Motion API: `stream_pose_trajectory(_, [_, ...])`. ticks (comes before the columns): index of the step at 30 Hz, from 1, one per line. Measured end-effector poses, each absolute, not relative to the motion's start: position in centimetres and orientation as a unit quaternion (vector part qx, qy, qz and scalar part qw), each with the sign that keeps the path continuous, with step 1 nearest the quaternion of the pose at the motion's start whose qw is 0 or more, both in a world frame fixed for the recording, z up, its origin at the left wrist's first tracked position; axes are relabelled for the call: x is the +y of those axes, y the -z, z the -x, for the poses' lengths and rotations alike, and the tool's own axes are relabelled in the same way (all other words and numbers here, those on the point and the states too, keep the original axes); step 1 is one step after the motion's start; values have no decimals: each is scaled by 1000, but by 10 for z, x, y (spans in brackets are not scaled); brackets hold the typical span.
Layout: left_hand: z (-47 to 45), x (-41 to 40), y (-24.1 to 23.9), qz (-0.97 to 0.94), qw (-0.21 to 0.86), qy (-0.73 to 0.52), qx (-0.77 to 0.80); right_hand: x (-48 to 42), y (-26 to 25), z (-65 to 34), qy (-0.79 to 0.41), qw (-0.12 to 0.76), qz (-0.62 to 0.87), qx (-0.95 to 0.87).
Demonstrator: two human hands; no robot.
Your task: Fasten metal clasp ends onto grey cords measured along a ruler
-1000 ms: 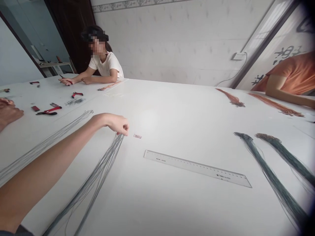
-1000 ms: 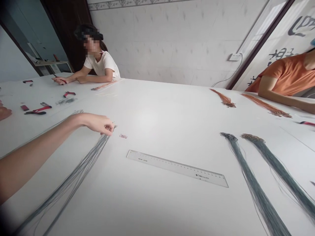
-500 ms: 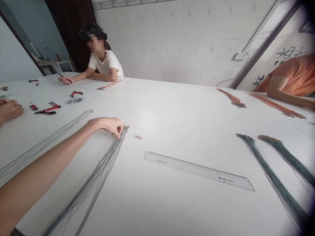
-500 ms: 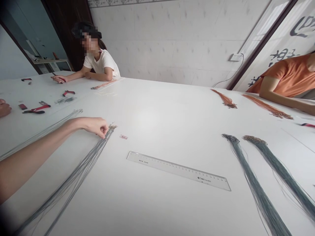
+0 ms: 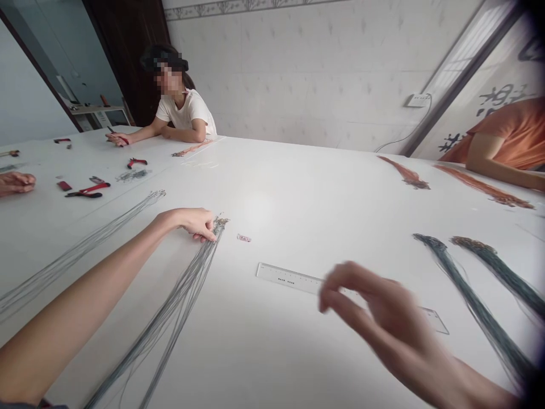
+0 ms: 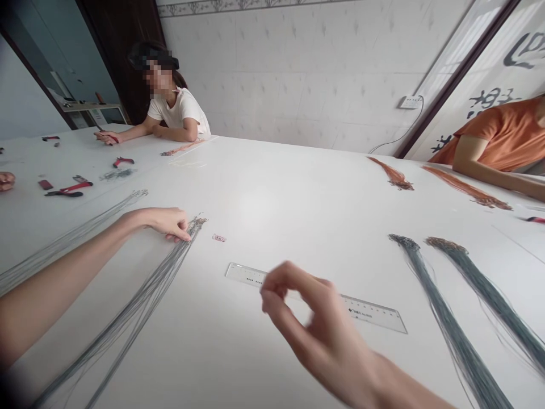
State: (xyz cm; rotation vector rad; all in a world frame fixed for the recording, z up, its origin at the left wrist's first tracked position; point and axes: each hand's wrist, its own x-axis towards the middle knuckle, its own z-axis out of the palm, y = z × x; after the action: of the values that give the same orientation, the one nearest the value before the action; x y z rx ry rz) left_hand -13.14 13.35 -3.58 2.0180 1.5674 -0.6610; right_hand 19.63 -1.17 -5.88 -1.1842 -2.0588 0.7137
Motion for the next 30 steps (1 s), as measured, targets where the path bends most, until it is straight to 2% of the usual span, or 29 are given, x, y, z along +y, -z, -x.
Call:
stream_pose_trajectory(2, [133,133,37,-736,260,236,579,13,57,-170,-282,263,459,-800])
stream_pose_trajectory(5, [134,132,38,-733,274,225,580,45,66,-135,-275,232,480,-800])
stream_pose_trajectory(17, [149,136,55,-757,336,118,548,106,93,-35,-258,222,394,-854])
stream_pose_trajectory(24, [152,141,60,-748,371,95,542,112,105,-25,-279,246,394,-840])
stream_pose_trajectory(30, [152,139,57,-738,362,120,557,115,112,-29,-309,276,398,-819])
